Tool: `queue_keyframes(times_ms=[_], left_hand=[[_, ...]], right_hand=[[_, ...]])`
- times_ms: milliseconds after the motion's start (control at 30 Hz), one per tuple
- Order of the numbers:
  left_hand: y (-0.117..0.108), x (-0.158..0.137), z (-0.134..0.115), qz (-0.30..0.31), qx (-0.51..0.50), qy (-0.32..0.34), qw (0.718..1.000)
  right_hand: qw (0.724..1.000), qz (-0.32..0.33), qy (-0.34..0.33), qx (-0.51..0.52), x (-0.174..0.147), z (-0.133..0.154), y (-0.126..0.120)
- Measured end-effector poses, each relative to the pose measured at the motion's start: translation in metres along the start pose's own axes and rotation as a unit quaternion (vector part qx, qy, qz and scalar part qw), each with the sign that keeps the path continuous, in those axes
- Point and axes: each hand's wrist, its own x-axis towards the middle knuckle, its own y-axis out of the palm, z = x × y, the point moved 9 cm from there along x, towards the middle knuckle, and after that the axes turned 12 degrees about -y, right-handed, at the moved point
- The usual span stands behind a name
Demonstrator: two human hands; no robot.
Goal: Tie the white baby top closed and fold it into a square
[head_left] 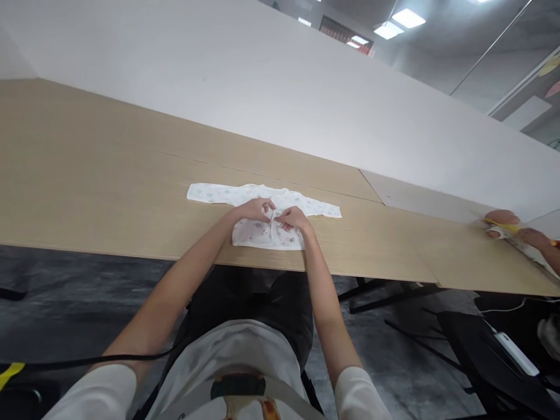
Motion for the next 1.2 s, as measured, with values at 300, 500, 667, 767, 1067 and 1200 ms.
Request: queue_keyframes(times_ms=[300, 500, 667, 767, 1067, 1200], left_hand=[[-0.106, -0.010, 0.126, -0.208, 0.198, -0.216, 0.933], [-0.109, -0.018, 0.130, -0.198, 0.245, -0.205, 0.927], [-0.157, -0.020, 0.081, -0.238, 0.283, -0.176, 0.912], [-0.210, -0.042, 0.041, -0.350, 0.258, -0.101, 0.895], [-0.176, -0.102, 0.069, -0.280, 0.296, -0.040, 0.912], [-0.144, -0.126, 0.097, -0.302, 0.276, -0.080, 0.909]], right_hand=[[0.927, -0.155, 0.072, -0.335, 0.008, -0.066, -0.129], [0.879, -0.060, 0.027, -0.472, 0.005, -0.073, -0.127], [0.868, -0.059, 0.013, -0.494, -0.003, -0.032, -0.165], [0.845, -0.167, -0.010, -0.508, -0.023, 0.008, -0.217], [0.813, -0.199, -0.082, -0.541, -0.097, -0.010, -0.213], [0.843, -0.143, -0.084, -0.511, -0.117, -0.058, -0.176]])
